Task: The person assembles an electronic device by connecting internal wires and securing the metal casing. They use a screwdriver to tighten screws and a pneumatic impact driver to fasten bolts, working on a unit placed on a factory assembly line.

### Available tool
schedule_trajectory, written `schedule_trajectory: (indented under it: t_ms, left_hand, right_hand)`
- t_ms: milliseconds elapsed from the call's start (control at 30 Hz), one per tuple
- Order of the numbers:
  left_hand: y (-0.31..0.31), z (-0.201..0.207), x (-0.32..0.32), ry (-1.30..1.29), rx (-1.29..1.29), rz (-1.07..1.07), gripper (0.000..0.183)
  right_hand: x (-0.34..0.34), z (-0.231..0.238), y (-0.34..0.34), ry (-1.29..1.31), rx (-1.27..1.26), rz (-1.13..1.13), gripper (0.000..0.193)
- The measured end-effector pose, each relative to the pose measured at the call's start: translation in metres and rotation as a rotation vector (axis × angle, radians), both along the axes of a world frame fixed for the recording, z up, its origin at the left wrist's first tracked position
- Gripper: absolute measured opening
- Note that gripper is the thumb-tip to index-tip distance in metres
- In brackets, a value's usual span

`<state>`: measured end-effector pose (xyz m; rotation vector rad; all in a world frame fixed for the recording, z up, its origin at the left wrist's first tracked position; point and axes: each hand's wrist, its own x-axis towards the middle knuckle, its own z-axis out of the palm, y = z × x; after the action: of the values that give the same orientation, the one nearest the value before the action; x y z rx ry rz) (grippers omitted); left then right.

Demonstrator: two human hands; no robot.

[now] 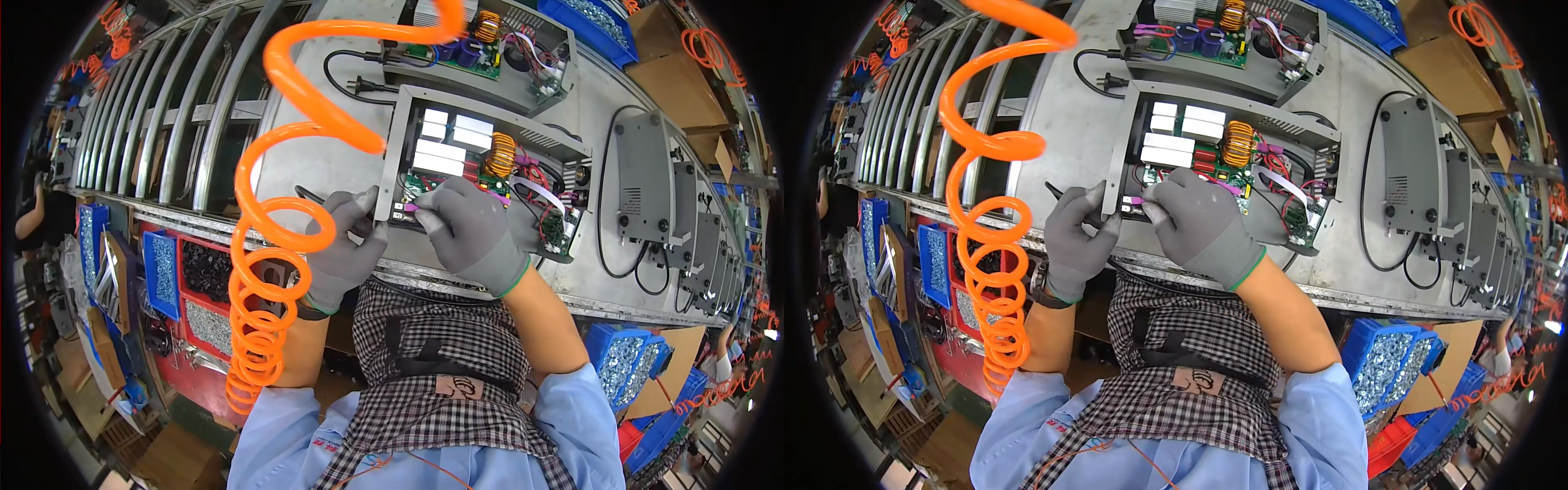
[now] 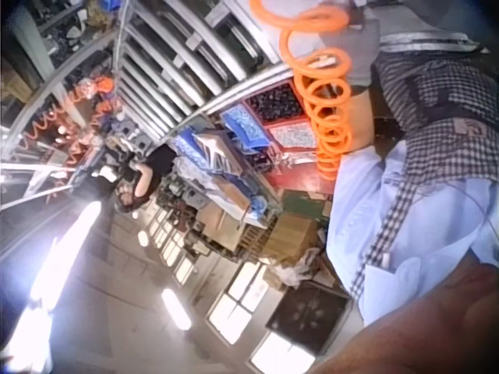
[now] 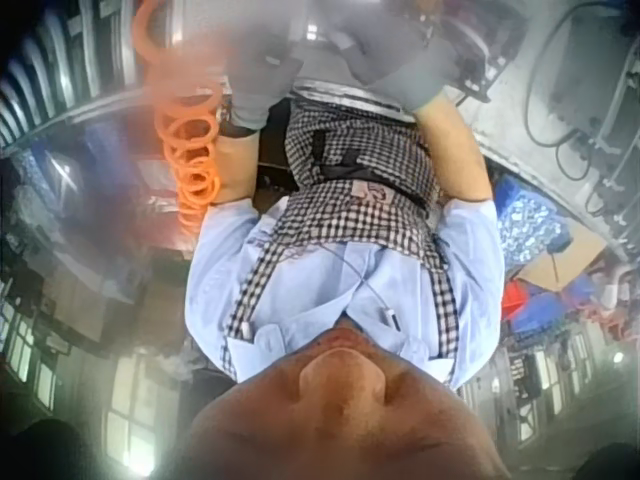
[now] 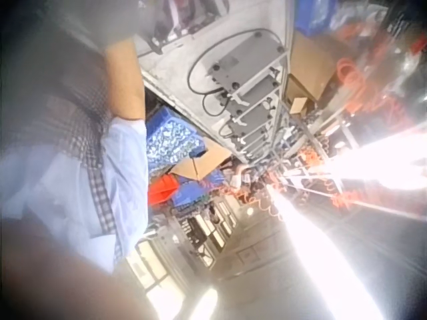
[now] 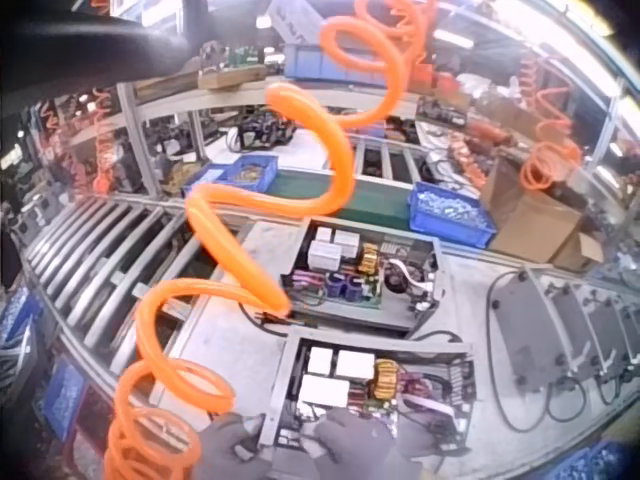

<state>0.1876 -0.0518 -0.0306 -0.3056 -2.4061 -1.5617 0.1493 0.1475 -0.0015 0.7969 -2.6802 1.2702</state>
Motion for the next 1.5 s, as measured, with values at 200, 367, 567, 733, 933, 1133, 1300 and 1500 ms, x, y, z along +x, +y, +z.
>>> schedule_trajectory:
  t_ms: [200,367,567,733,933,1133,1300,1500]
  left_hand:
    - [0.001,0.002,0.001,-0.058,-0.028,0.028,0.047]
    - [0.001,-0.001,0.003,-0.016,0.018,0.0,0.047]
    - [0.002,-0.003,0.006,-0.026,-0.093,0.034,0.048]
    - [0.0,-0.002,0.001,0.041,-0.185,0.03,0.046]
    - [0.01,-0.003,0.006,-0.072,-0.045,-0.004,0.044]
    - [0.006,-0.013,0.009,-0.025,0.039,0.017,0.046]
    - [0.006,-0.015,0.007,-0.041,0.022,0.014,0.047]
    - [0.009,-0.02,0.009,-0.019,0.079,0.007,0.046]
  right_hand:
    - [-0.001,0.001,-0.003,0.043,0.025,0.006,0.007]
    - [-0.005,0.003,-0.002,0.062,0.096,0.048,0.006]
    - [-0.007,-0.001,-0.002,0.093,0.085,0.096,0.007]
    - [-0.005,0.001,-0.005,0.133,0.184,0.055,0.022]
    - [0.028,0.021,0.031,0.08,0.589,-0.397,0.025]
    - [0.013,0.026,0.032,-0.007,0.643,-0.442,0.021]
    - [0.006,0.029,0.037,0.144,0.568,-0.37,0.014]
    - [0.01,0.026,0.028,0.137,0.295,-0.298,0.019]
